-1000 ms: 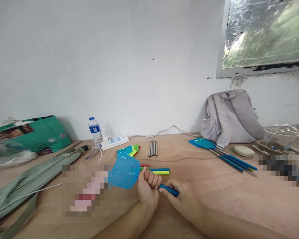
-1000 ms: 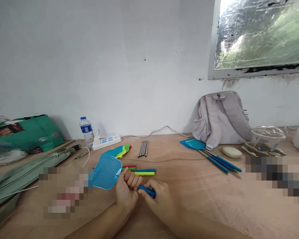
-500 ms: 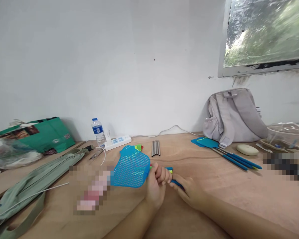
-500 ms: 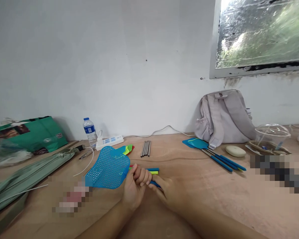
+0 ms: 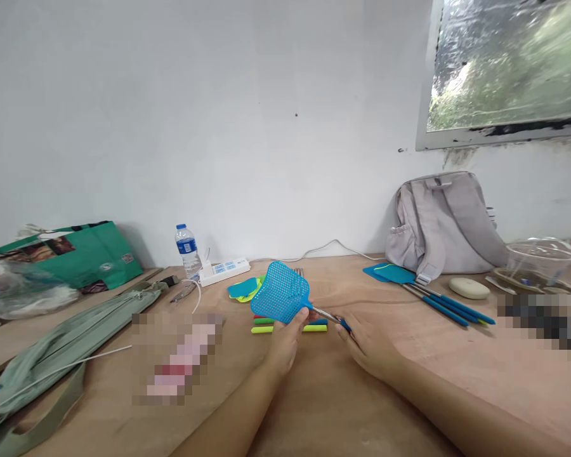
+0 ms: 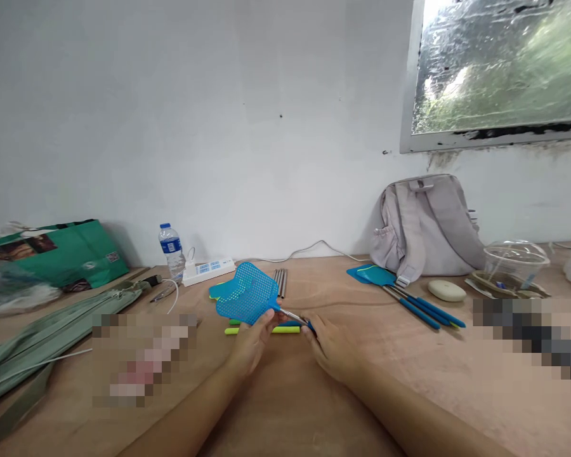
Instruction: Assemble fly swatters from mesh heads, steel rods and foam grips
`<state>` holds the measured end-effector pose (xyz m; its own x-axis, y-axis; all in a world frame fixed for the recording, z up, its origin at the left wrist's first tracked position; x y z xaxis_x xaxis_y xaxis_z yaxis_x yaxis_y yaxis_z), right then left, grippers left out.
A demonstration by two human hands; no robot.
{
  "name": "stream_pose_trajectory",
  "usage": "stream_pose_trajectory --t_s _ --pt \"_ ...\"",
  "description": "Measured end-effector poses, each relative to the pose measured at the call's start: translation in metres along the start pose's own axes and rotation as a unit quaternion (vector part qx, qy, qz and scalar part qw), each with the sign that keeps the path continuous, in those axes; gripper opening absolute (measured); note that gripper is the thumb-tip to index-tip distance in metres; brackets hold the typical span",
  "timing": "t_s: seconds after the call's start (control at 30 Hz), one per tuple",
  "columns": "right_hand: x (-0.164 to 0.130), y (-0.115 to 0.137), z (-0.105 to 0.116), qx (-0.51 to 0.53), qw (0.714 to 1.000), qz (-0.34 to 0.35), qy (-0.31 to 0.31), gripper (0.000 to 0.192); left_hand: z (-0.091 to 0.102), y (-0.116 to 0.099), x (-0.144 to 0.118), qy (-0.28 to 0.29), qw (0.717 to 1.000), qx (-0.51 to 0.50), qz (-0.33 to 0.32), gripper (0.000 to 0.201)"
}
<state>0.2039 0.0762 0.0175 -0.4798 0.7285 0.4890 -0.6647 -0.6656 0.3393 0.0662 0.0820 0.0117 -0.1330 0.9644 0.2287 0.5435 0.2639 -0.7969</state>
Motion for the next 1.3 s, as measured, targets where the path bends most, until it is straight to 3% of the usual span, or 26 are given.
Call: stream_pose_trajectory --t_s 0.2,0.53,0.77,0.93,1.1,1.3 --pt "0.0 0.005 -0.002 0.037 0.999 -0.001 0.007 0.032 0.005 -0.005 -0.008 -0.07 0.993 0.093 -0.015 0.026" --pt "0.003 0.008 -0.002 0.025 0.999 0.003 0.019 0.032 0.004 -0.01 -0.005 -0.06 0.993 0.098 0.004 0.023" --pt "0.01 0.012 0.004 0.078 0.995 0.017 0.067 0.037 0.007 -0.018 0.001 -0.047 0.991 0.124 -0.001 0.022" --pt "0.013 0.003 0.003 0.057 0.994 0.005 0.092 0.039 0.014 -0.017 0.006 -0.067 0.993 0.095 0.002 0.027" --pt "0.016 -0.02 0.005 -0.043 0.996 -0.008 0.083 0.041 0.039 -0.024 0.02 -0.118 0.99 0.077 0.004 0.029" --pt "0.022 -0.035 0.018 -0.117 0.991 0.03 0.061 0.039 0.072 -0.045 0.038 -0.167 0.985 0.039 -0.01 0.02"
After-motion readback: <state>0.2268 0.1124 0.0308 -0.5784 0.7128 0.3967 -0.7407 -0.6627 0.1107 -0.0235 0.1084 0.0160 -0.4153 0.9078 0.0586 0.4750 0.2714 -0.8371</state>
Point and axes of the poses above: each hand's wrist, its own x-axis towards the middle knuckle, its own z-axis out of the back of the hand, y = z × x, the point moved 9 cm from there along x, towards the middle knuckle, and after that the axes turned 4 degrees about -x, right-handed, at the moved point
